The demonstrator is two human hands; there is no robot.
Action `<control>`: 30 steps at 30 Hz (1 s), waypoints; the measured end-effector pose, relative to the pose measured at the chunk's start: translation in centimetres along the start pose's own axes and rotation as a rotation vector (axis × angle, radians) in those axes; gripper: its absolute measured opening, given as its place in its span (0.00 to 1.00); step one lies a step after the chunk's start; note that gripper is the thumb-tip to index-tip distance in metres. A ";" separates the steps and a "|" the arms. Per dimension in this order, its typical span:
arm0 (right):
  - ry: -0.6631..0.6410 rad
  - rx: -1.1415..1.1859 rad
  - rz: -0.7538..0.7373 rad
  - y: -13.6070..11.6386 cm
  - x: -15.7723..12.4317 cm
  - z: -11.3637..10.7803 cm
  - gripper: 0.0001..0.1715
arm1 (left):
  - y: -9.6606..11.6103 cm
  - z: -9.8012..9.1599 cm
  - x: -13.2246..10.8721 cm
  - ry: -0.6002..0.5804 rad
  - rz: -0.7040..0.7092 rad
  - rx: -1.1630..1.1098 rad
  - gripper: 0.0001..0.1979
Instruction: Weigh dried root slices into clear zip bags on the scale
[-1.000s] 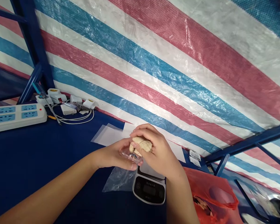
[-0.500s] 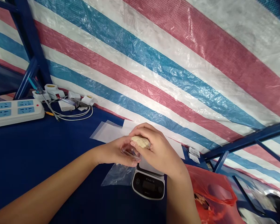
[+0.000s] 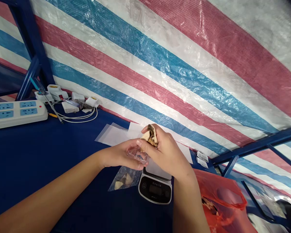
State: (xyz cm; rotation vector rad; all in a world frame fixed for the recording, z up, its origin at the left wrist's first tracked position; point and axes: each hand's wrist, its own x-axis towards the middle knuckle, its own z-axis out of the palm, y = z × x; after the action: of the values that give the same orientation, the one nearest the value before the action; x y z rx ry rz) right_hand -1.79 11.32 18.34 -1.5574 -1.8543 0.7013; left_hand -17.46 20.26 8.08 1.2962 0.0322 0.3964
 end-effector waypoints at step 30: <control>-0.126 -0.069 0.042 0.5 0.3 -1.0 0.21 | -0.3 -0.4 0.1 -0.035 0.006 0.019 0.27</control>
State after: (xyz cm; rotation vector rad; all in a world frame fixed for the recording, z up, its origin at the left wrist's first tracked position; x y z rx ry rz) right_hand -0.78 11.69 18.69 -1.6335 -1.9607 0.7777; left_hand -17.35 20.58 7.72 1.3223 0.0026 0.3796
